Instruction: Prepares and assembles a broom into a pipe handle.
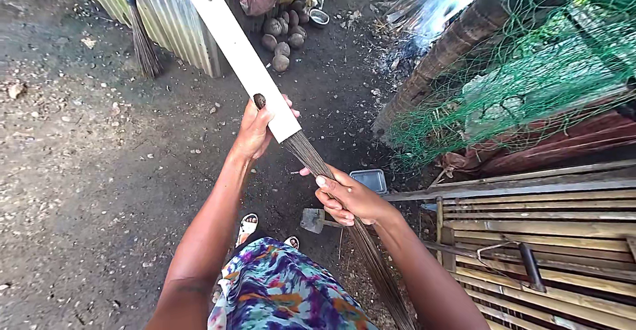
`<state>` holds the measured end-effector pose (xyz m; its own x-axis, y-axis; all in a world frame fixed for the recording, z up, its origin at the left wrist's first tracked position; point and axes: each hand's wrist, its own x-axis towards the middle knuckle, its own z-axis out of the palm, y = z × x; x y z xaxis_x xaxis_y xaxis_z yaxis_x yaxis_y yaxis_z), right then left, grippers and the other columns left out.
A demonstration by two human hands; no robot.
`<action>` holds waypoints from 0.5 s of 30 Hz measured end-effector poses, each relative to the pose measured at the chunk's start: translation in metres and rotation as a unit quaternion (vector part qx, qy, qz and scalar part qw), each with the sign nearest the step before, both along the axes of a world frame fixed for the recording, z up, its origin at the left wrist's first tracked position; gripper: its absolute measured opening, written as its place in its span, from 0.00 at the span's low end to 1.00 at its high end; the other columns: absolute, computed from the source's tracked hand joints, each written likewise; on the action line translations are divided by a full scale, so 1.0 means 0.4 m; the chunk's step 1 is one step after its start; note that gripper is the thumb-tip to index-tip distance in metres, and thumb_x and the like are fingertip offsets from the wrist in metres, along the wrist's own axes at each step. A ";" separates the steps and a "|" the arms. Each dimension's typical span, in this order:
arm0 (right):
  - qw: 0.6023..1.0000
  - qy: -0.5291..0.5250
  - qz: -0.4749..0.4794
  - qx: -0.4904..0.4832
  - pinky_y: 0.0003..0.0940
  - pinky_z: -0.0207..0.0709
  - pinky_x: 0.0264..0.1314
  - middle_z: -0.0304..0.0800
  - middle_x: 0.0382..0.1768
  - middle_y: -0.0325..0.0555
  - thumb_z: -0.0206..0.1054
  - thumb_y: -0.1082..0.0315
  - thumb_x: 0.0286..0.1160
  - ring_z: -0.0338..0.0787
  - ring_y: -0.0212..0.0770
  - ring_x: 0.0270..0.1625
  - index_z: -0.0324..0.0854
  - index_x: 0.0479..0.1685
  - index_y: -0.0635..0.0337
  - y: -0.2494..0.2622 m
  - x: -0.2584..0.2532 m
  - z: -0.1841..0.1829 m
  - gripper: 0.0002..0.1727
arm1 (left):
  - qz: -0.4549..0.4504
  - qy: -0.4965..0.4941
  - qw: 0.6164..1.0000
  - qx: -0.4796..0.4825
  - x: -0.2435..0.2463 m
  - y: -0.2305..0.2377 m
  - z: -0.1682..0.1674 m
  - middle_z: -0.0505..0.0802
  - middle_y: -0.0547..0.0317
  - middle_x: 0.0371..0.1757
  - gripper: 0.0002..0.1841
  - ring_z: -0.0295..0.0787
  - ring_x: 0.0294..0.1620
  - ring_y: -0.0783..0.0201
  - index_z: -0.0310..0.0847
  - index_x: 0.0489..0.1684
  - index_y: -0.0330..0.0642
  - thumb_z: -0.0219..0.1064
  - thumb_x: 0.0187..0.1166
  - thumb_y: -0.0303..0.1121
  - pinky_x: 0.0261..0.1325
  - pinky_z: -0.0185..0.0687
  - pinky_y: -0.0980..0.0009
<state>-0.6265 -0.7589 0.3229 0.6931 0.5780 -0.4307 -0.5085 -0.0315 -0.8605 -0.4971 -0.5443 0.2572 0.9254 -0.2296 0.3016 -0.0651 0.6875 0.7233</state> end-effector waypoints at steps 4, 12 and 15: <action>1.000 0.001 -0.016 0.021 0.15 0.62 0.08 0.64 0.19 0.27 0.48 0.54 0.92 0.62 0.21 0.09 0.65 0.74 0.46 0.003 0.000 0.005 0.19 | -0.007 -0.012 1.000 -0.003 0.006 0.006 0.012 0.90 0.56 0.52 0.47 0.94 0.48 0.57 0.58 0.73 0.43 0.82 0.62 0.58 0.54 0.94 0.59; 0.994 -0.056 -0.058 -0.072 0.17 0.61 0.09 0.64 0.20 0.30 0.47 0.58 0.94 0.62 0.24 0.10 0.67 0.72 0.52 0.040 0.020 -0.006 0.16 | 0.005 0.002 1.000 -0.006 -0.027 -0.017 0.017 0.90 0.55 0.54 0.41 0.94 0.50 0.56 0.56 0.74 0.44 0.78 0.69 0.53 0.56 0.93 0.58; 0.990 -0.064 -0.073 -0.099 0.18 0.62 0.10 0.63 0.20 0.31 0.47 0.58 0.94 0.62 0.24 0.10 0.69 0.66 0.53 0.057 0.035 -0.014 0.14 | -0.006 0.010 0.999 0.033 -0.065 -0.026 0.014 0.90 0.56 0.56 0.35 0.94 0.48 0.58 0.58 0.77 0.52 0.72 0.75 0.51 0.52 0.93 0.62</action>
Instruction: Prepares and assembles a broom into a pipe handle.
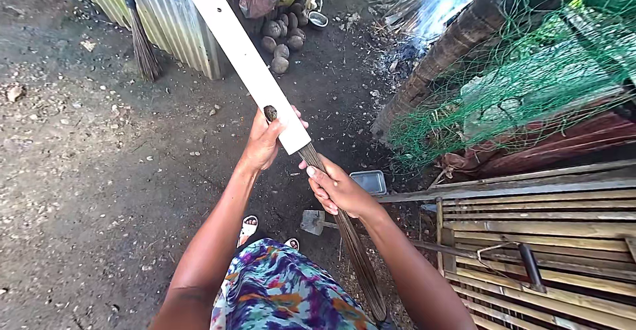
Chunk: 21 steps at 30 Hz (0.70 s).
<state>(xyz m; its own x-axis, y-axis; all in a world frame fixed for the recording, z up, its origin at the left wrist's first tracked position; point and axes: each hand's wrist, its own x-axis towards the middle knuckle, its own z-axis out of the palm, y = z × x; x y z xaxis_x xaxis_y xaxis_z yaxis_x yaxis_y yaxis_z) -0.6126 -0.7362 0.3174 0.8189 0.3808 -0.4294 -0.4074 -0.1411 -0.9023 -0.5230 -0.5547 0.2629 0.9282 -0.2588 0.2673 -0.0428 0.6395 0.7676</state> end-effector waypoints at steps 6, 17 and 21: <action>0.998 -0.012 -0.052 0.024 0.17 0.66 0.12 0.63 0.15 0.31 0.54 0.63 0.92 0.64 0.24 0.10 0.68 0.47 0.55 0.024 0.038 -0.038 0.06 | -0.013 0.059 0.998 -0.019 -0.023 -0.064 0.003 0.89 0.53 0.51 0.37 0.94 0.43 0.57 0.50 0.84 0.55 0.66 0.74 0.35 0.47 0.94 0.61; 0.902 0.010 -0.133 0.411 0.28 0.79 0.22 0.88 0.29 0.46 0.75 0.77 0.47 0.86 0.37 0.22 0.68 0.57 0.57 -0.027 0.034 -0.197 0.31 | -0.063 0.126 0.990 0.016 -0.061 -0.157 -0.003 0.89 0.47 0.43 0.42 0.92 0.35 0.54 0.37 0.91 0.63 0.63 0.81 0.33 0.41 0.92 0.60; 0.925 0.004 -0.174 0.338 0.27 0.82 0.25 0.86 0.29 0.45 0.70 0.80 0.53 0.87 0.36 0.23 0.63 0.59 0.57 -0.038 0.028 -0.170 0.31 | -0.017 0.213 0.976 -0.030 -0.091 -0.194 0.027 0.87 0.53 0.34 0.32 0.89 0.27 0.60 0.48 0.85 0.62 0.57 0.82 0.36 0.32 0.89 0.66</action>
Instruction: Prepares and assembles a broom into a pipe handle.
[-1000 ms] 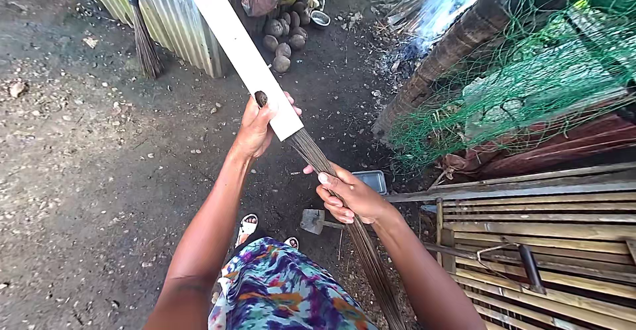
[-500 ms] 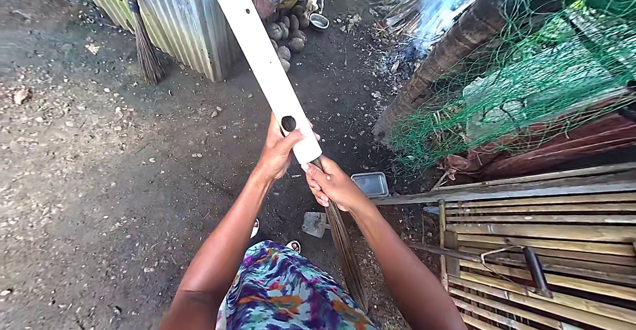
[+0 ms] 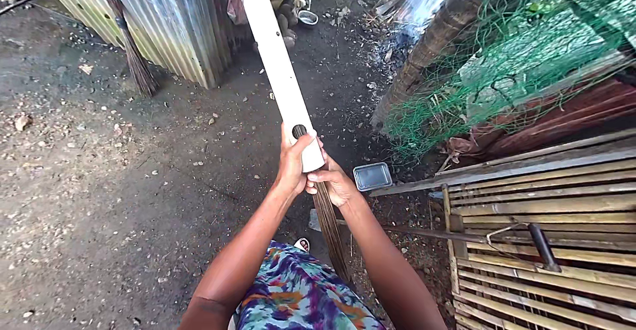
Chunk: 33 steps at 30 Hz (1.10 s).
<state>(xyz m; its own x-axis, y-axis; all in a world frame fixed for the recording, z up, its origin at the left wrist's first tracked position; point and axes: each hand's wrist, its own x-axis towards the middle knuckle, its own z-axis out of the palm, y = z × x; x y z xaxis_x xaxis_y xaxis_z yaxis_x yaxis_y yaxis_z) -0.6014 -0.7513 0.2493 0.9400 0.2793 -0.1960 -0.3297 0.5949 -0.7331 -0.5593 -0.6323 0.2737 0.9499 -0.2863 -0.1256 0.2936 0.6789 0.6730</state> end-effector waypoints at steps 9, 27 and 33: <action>0.920 -0.068 0.099 -0.372 0.43 0.85 0.66 0.83 0.66 0.53 0.60 0.46 0.81 0.88 0.42 0.63 0.53 0.88 0.59 -0.093 -0.048 0.041 0.41 | 0.065 0.159 0.980 -0.099 0.033 -0.035 0.018 0.83 0.56 0.24 0.10 0.82 0.17 0.61 0.69 0.52 0.51 0.50 0.86 0.44 0.19 0.82 0.67; 0.672 -0.140 0.116 -0.718 0.56 0.82 0.62 0.91 0.51 0.63 0.53 0.59 0.92 0.93 0.61 0.52 0.47 0.95 0.58 -0.067 -0.099 0.034 0.36 | 0.109 0.079 0.991 0.003 0.100 -0.010 -0.003 0.87 0.57 0.35 0.20 0.89 0.29 0.61 0.57 0.74 0.58 0.56 0.89 0.46 0.36 0.90 0.62; 0.743 -0.149 0.162 -0.632 0.45 0.85 0.41 0.87 0.42 0.57 0.54 0.60 0.91 0.88 0.47 0.31 0.41 0.96 0.54 -0.086 -0.087 0.051 0.38 | 0.094 0.107 0.990 -0.003 0.105 0.026 0.019 0.86 0.55 0.34 0.18 0.88 0.29 0.59 0.61 0.67 0.55 0.57 0.88 0.49 0.33 0.89 0.62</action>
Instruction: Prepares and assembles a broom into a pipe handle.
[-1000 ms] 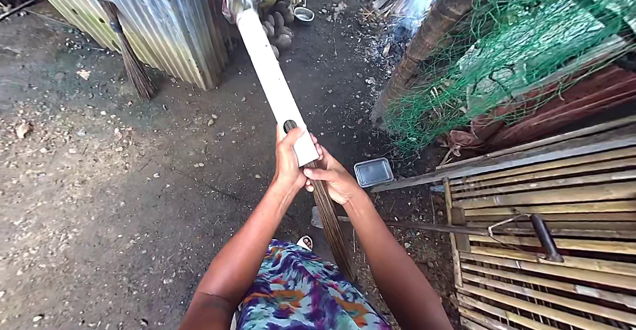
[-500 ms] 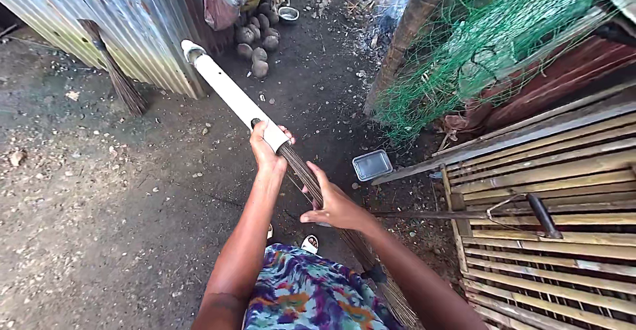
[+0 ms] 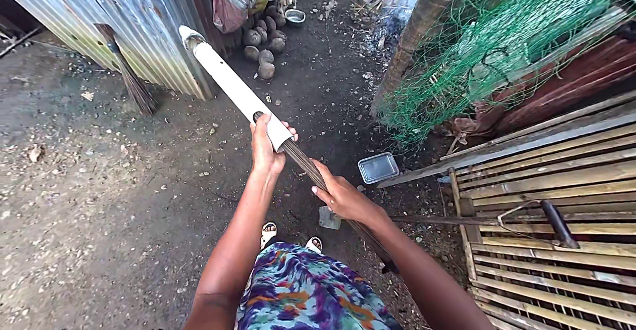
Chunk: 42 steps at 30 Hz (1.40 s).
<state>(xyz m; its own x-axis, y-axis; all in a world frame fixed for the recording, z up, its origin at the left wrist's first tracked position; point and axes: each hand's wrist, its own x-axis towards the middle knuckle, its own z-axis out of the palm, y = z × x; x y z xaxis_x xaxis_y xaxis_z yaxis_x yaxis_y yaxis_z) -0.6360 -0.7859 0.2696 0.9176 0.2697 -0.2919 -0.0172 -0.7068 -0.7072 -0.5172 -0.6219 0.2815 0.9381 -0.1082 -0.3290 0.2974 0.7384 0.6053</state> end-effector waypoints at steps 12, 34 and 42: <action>0.994 -0.048 -0.055 -0.084 0.54 0.84 0.58 0.91 0.49 0.61 0.53 0.51 0.93 0.93 0.57 0.48 0.51 0.94 0.56 0.056 -0.001 0.060 0.35 | 0.025 -0.177 0.981 0.075 -0.024 0.014 -0.041 0.89 0.53 0.42 0.24 0.94 0.36 0.56 0.45 0.81 0.54 0.51 0.92 0.42 0.47 0.94 0.57; 0.997 0.032 -0.074 0.020 0.44 0.82 0.39 0.83 0.35 0.52 0.54 0.53 0.92 0.86 0.46 0.32 0.65 0.79 0.62 0.065 0.050 0.086 0.27 | -0.123 -0.143 0.980 0.058 -0.052 -0.018 0.017 0.90 0.51 0.34 0.18 0.92 0.32 0.57 0.69 0.57 0.41 0.60 0.67 0.24 0.40 0.92 0.61; 0.947 0.044 -0.097 0.303 0.21 0.69 0.15 0.67 0.19 0.31 0.55 0.59 0.91 0.68 0.26 0.13 0.69 0.55 0.55 0.014 0.017 0.080 0.10 | -0.319 -0.342 0.876 -0.118 0.019 -0.018 -0.036 0.93 0.49 0.56 0.37 0.93 0.53 0.51 0.73 0.76 0.56 0.80 0.60 0.44 0.58 0.89 0.54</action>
